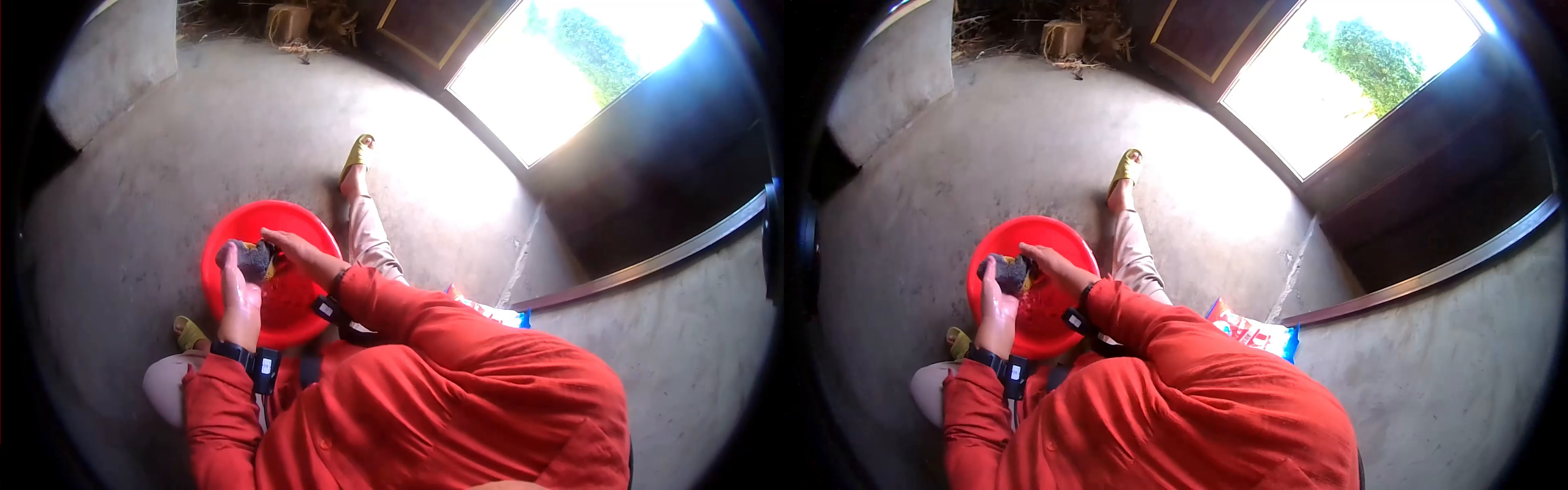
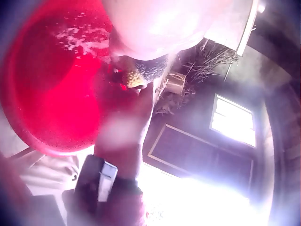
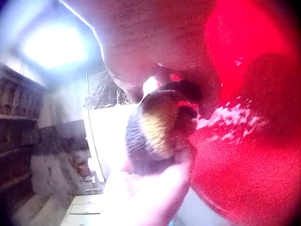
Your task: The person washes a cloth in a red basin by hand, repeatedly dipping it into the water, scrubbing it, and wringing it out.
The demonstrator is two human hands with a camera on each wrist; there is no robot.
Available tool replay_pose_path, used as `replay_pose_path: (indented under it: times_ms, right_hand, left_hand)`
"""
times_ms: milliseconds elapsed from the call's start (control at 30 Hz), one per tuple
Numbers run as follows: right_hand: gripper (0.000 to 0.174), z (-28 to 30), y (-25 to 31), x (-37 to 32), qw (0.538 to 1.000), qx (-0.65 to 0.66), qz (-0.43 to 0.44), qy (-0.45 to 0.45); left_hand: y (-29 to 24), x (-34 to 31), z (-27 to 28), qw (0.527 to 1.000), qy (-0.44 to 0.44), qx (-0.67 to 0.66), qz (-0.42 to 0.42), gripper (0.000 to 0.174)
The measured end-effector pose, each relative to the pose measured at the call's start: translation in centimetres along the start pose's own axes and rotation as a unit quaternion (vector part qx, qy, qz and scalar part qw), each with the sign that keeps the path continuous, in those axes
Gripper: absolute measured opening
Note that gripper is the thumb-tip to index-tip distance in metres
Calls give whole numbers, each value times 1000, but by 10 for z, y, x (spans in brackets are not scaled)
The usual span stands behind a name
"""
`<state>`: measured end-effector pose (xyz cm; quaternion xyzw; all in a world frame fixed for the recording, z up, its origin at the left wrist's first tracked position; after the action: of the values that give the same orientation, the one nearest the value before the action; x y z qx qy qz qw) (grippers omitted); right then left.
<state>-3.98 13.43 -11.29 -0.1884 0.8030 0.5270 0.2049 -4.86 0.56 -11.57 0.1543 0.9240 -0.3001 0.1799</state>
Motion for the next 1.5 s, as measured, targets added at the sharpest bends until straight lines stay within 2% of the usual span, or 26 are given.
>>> replay_pose_path:
  times_ms: [33, 133, 167, 267, 300, 400, 467, 533, 633, 667, 700, 767, 800, 867, 933, 967, 1033, 1067, 1100, 1133, 1200, 1233, 1267, 1300, 1367, 1500]
  right_hand:
    - [38, -20, 17, -35, 999, 15, -22, -35]
    - [32, -43, 38, -41, 945, -297, 115, -68]
    - [25, -59, 52, -48, 871, -413, 253, -78]
    - [19, -107, 74, -91, 725, -508, 452, -108]
    - [14, -121, 82, -109, 707, -525, 462, -112]
    - [16, -139, 77, -123, 633, -599, 482, -93]
    - [19, -146, 81, -139, 618, -586, 521, -61]
    - [19, -150, 84, -147, 592, -577, 560, -48]
    - [20, -136, 64, -100, 638, -616, 449, -108]
    - [25, -132, 69, -88, 670, -638, 367, -98]
    - [27, -112, 59, -52, 750, -566, 332, -79]
    - [28, -76, 47, -16, 803, -511, 274, -133]
    - [28, -63, 53, -16, 781, -533, 254, -205]
    - [34, -16, 38, 19, 848, -483, 156, -155]
    - [36, 16, 24, 28, 945, -279, 70, -153]
    - [35, 20, 28, 23, 965, -215, 87, -120]
    - [34, 10, 49, -9, 988, -82, 116, -55]
    - [34, -1, 58, -14, 984, -90, 146, -51]
    - [33, -13, 67, -16, 978, -97, 178, -48]
    - [33, -29, 78, -24, 971, -103, 211, -45]
    - [28, -60, 79, -39, 982, -108, 158, -2]
    - [27, -76, 78, -48, 982, -104, 156, 27]
    - [25, -90, 76, -56, 982, -101, 153, 56]
    - [23, -103, 83, -70, 951, -187, 243, 45]
    - [16, -126, 86, -97, 842, -325, 429, 30]
    - [24, -163, 77, -141, 670, -471, 574, 4]
  left_hand:
    - [0, -3, -4, 1000, 4, 3, 0, 38]
    - [0, 2, 11, 998, 11, 60, 16, 44]
    - [-1, 2, 15, 997, 6, 78, 17, 47]
    - [-5, -7, 16, 993, 40, 108, 31, 54]
    - [-14, -31, -21, 984, 171, 43, 13, 58]
    - [-22, -49, -26, 964, 265, -5, 14, 58]
    - [-23, -53, -34, 930, 346, -110, 51, 56]
    - [-18, -37, -28, 916, 353, -175, 82, 53]
    - [12, 8, 13, 957, 237, -148, 71, 50]
    - [21, 23, 27, 968, 197, -138, 68, 49]
    - [26, 33, 36, 977, 158, -127, 64, 48]
    - [-1, -5, 8, 999, 31, -22, 23, 40]
    - [3, 16, 31, 1000, -5, 20, -11, 40]
    - [-17, 0, 11, 989, -16, 130, -69, 39]
    - [-20, 2, 9, 976, -3, 189, -111, 45]
    - [-20, 1, 8, 968, 2, 217, -130, 49]
    - [-18, -13, 1, 970, 2, 242, -37, 61]
    - [-15, -18, 1, 967, 3, 256, 12, 68]
    - [5, 6, 28, 962, 23, 260, 85, 85]
    - [8, 2, 29, 966, -20, 223, 128, 87]
    - [15, -14, 24, 961, -109, 145, 210, 90]
    - [6, -30, 2, 980, -63, 108, 155, 92]
    - [-20, -65, -42, 984, 45, 151, 81, 80]
    - [-28, -74, -54, 983, 121, 133, 41, 78]
    - [-30, -66, -43, 976, 205, 78, 12, 73]
    - [-32, -45, -23, 976, 212, 41, 6, 64]
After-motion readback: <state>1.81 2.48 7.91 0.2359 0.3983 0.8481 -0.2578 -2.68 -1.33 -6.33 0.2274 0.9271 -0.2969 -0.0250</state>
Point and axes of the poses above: each hand's wrist, its own x-axis towards the middle knuckle, its own z-axis out of the back of the hand, y = z × x, the point moved 7 cm from there along x, towards the middle knuckle, and after that the axes turned 8 degrees about -z, right-handed, at the moved point
